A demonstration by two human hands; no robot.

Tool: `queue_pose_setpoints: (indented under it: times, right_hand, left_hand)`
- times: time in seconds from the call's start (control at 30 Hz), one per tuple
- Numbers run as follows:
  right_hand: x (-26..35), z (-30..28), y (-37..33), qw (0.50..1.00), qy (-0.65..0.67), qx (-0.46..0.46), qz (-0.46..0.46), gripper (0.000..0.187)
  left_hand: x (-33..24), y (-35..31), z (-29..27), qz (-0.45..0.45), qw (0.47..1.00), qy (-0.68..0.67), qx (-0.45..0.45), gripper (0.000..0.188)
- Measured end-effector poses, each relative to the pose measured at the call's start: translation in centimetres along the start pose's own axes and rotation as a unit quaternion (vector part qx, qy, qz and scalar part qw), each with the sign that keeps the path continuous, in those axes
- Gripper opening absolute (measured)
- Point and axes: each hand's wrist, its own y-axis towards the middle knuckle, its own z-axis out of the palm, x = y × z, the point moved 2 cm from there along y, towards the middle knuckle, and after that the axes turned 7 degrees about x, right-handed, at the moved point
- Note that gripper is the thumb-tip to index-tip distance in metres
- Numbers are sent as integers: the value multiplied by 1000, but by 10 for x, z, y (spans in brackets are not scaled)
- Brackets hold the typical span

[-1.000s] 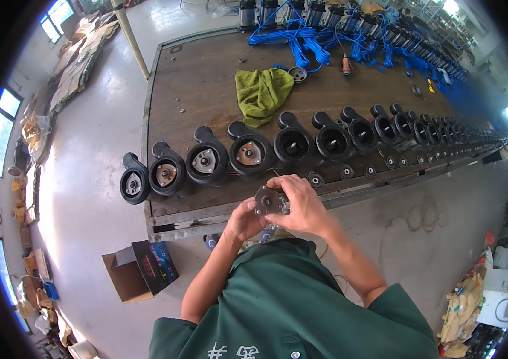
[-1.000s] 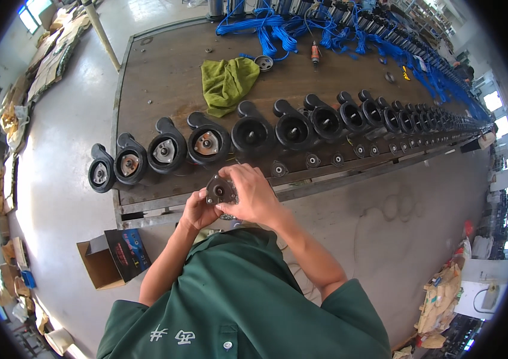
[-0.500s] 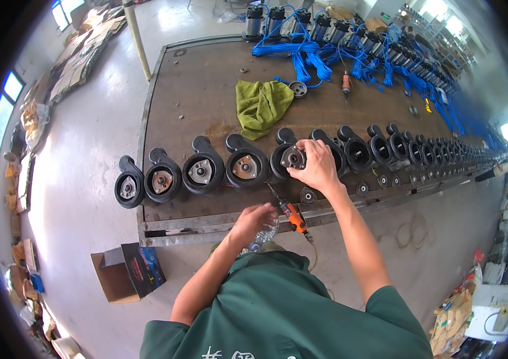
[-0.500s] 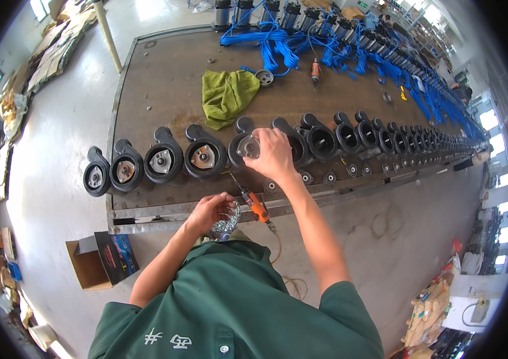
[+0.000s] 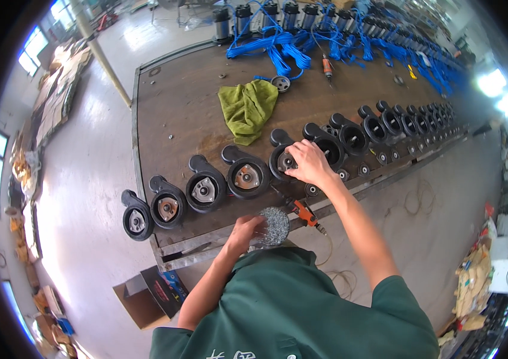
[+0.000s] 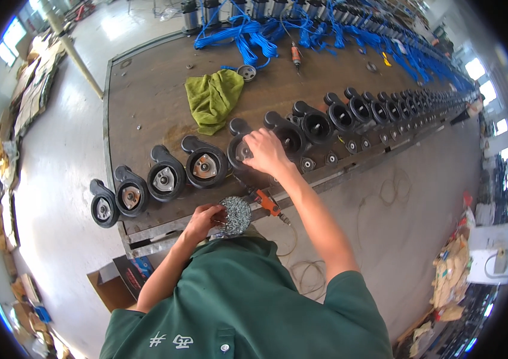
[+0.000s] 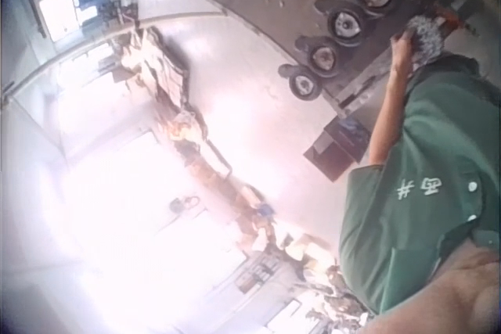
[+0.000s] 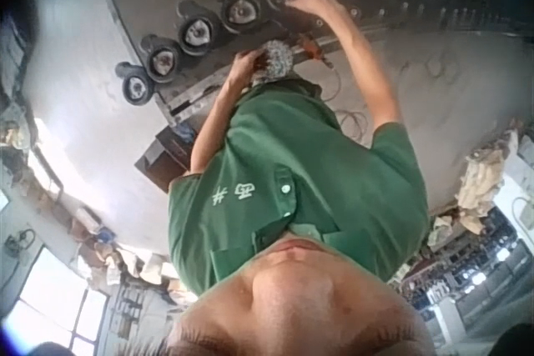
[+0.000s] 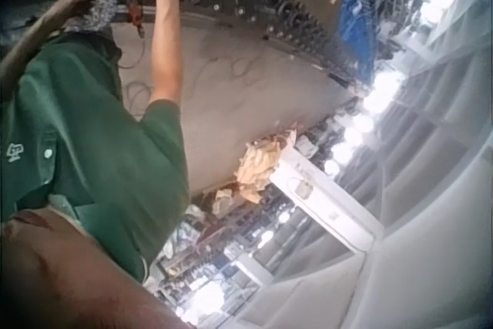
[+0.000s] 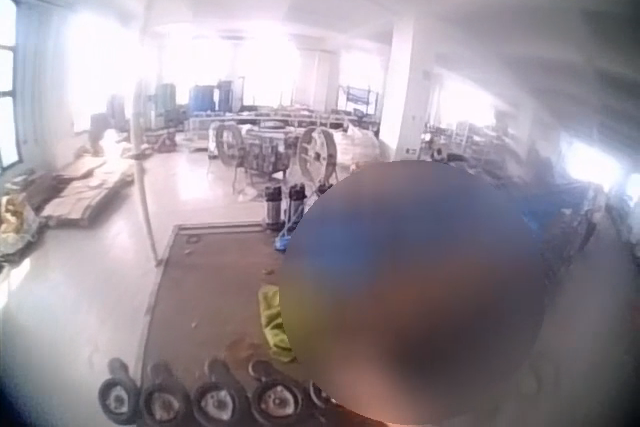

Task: The person assembles industrial components by hand and using a pneumatic tool at a long workbench. The person wipes a component with a cloth, selects metal parts from a pile, places them onto a base, and then uses a pneumatic screwdriver to secure them.

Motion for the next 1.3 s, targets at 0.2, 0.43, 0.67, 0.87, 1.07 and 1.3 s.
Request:
queue_pose_setpoints:
  times: [0.2, 0.43, 0.67, 0.87, 1.07, 1.3]
  right_hand:
    - [18, -28, -39, 957, 143, -212, 137, 30]
    - [97, 144, -171, 968, 125, 47, 211, 19]
    - [125, 192, -135, 899, 375, -90, 210, 35]
    - [124, 233, -94, 918, 375, -90, 99, 30]
    - [99, 228, -91, 908, 414, -33, 56, 28]
    - [84, 231, -93, 902, 430, 20, 11, 27]
  left_hand:
    - [5, 31, 8, 50, 973, 224, 13, 25]
    - [-9, 118, 118, 264, 758, 595, 32, 30]
    - [57, 226, 165, 149, 536, 831, -24, 32]
    - [38, 244, 150, 72, 562, 814, -124, 55]
    - [19, 217, 188, 79, 552, 826, -87, 57]
    - [-31, 123, 234, 186, 776, 602, 2, 63]
